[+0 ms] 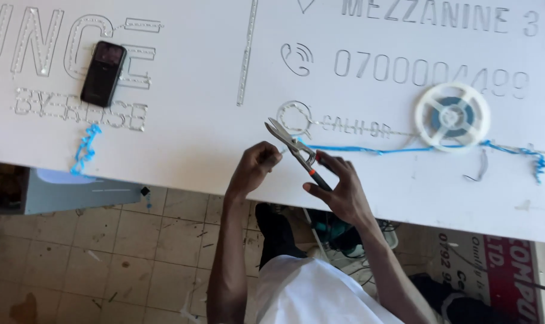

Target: Measuring, cutting, and positioning LED strips onto a sign template on a large work surface.

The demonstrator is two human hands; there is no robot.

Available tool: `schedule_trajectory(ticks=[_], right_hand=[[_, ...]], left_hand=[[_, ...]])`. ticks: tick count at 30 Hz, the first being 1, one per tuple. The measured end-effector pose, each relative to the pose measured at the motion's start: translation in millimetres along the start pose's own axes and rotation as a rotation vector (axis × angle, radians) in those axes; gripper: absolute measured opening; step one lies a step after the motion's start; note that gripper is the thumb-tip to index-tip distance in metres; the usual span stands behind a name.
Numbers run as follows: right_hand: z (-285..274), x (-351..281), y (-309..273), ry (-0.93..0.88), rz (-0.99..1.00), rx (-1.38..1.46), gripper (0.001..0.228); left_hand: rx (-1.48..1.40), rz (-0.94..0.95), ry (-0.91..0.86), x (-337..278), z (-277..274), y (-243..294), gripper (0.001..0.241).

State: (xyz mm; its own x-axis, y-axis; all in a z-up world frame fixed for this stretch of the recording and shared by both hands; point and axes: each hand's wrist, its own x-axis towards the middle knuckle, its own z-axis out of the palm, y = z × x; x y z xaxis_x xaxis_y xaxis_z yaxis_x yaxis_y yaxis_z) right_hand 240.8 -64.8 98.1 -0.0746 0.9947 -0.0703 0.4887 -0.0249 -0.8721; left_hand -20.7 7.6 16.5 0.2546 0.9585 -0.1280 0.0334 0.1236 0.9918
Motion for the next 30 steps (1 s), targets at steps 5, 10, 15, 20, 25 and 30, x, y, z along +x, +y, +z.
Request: schedule_trajectory(ticks=[5,10,15,20,25,30], right_hand=[[84,141,-29,0.022,-0.096,-0.07,0.096],[195,291,-71,0.105,-0.165,-0.275,0.101],[232,358,-97,0.057,-0.27,-0.567,0.084],[147,298,-100,-0.124,-0.182,-0.216,0.043],[68,230,-78,-0.168,0.135,-0.021,0.028],[15,172,-11,0.13,0.053,0.028,0.016]], left_hand=[[0.099,-0.079,-0.188,56,-74,7,0.009],[0.124,-0.147,-0.44,101,-133,5,0.011],[0.196,0.078,-0.421,119,-152,17,0.014],[0.17,0.035,-0.274,139,-155,32,0.003],[0.169,0.097,-0.261,176,-143,71,0.015],[0.254,0.314,-0.029,195,-145,100,0.006]])
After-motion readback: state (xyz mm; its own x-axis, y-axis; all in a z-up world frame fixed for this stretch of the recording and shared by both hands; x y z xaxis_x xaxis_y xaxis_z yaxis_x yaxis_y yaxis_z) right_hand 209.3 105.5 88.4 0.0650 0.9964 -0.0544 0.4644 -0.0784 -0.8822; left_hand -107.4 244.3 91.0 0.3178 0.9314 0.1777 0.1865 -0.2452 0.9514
